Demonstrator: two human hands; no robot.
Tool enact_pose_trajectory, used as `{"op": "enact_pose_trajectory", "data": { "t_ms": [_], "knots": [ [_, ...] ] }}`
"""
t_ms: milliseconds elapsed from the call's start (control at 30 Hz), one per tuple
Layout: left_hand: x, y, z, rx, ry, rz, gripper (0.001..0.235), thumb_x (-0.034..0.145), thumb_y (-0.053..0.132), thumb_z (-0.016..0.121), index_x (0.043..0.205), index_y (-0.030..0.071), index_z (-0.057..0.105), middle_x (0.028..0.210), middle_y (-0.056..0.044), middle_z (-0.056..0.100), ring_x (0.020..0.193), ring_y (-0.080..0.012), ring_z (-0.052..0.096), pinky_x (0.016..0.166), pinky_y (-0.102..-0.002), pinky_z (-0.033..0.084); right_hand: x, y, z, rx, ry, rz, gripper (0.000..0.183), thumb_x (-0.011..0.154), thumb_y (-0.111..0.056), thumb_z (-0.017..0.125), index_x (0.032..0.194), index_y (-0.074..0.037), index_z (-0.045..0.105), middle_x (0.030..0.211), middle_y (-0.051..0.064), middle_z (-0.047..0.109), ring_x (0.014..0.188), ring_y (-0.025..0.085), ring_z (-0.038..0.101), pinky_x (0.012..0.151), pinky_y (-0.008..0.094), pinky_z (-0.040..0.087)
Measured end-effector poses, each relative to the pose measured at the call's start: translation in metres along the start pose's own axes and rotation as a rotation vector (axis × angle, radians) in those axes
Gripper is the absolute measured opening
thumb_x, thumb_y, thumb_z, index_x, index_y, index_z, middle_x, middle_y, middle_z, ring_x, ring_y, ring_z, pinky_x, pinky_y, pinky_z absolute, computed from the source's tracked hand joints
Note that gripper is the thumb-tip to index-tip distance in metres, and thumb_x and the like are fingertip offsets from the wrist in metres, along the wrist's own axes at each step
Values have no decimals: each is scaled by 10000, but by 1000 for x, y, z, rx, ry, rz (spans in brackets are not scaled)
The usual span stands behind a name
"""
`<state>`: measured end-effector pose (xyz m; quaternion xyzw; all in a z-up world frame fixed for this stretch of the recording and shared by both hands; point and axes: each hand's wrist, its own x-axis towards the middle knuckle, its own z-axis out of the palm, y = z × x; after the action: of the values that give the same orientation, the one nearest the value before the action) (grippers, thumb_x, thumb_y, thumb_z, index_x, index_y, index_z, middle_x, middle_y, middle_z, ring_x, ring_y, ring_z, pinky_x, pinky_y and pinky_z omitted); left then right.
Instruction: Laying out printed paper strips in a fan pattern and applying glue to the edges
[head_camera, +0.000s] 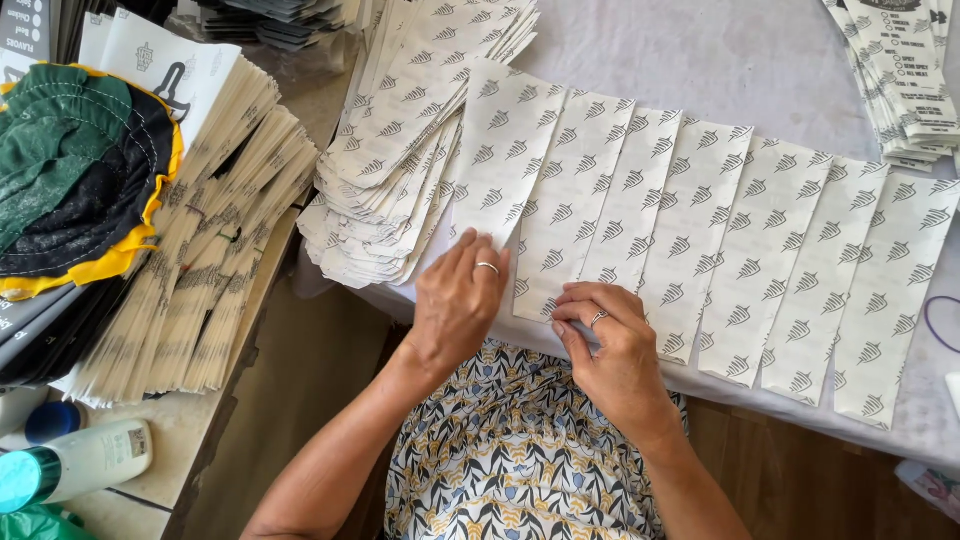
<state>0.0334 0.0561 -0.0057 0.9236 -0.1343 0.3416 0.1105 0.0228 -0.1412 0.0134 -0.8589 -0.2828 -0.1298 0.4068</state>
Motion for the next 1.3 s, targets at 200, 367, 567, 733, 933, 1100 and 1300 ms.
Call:
{"op": "enact_pose_trajectory", "data": {
  "t_ms": [200, 367, 567, 733, 933, 1100, 1300],
  "knots": [
    [1, 10, -13, -12, -35, 44, 204, 999, 128, 679, 857, -18, 696, 847, -237, 757, 931, -405, 770, 759, -467, 636, 0, -2, -1, -28, -22, -7, 60, 869, -6, 771, 890, -48, 734, 937, 56, 715, 1098, 271, 706, 1029, 421, 489],
    [-9, -7, -35, -344, -33, 40, 441, 840, 347, 846, 998, -24, 667, 1075, -246, 719, 1108, -427, 697, 1021, -555, 508, 10, -11, -12, -15, -85, -3, 104, 840, 27, 774, 911, -47, 750, 933, 66, 724, 1093, 260, 709, 1035, 422, 487],
    [-38, -34, -50, -466, -13, 67, 249, 832, 159, 845, 1004, 30, 720, 1132, -146, 741, 1126, -343, 705, 1063, -534, 479, 16, -20, 8, 31, -19, -128, 102, 843, 21, 789, 927, -31, 764, 995, 89, 734, 1130, 294, 698, 1039, 423, 515],
    [-35, -37, -53, -534, 59, 76, 38, 907, 31, 757, 897, -5, 759, 1014, -155, 775, 1003, -371, 758, 927, -507, 589, 23, -35, 33, 8, -38, -222, 85, 847, 2, 799, 928, 0, 774, 982, 148, 748, 1111, 336, 707, 1034, 477, 536],
    [-29, -41, -45, -546, 52, 105, 25, 923, 11, 737, 924, 3, 760, 1000, -144, 772, 1021, -371, 753, 918, -495, 601, 27, -33, 39, -37, -52, -223, 45, 880, 10, 768, 925, 5, 765, 991, 126, 753, 1102, 322, 722, 1008, 470, 550],
    [-28, -41, -45, -627, 43, 16, 39, 932, 10, 728, 915, -16, 752, 985, -152, 770, 1022, -389, 746, 921, -487, 591, 28, -32, 40, -59, -61, -206, 18, 926, 1, 726, 920, 5, 743, 974, 112, 736, 1102, 301, 716, 1021, 468, 531],
    [-25, -31, -43, -682, 11, -173, 72, 935, 26, 736, 881, -22, 728, 951, -130, 750, 1020, -362, 734, 910, -458, 585, 32, -27, 46, -59, -23, -153, 85, 909, -23, 747, 848, -48, 693, 913, 32, 671, 1043, 221, 694, 1029, 429, 461]
  ]
}}
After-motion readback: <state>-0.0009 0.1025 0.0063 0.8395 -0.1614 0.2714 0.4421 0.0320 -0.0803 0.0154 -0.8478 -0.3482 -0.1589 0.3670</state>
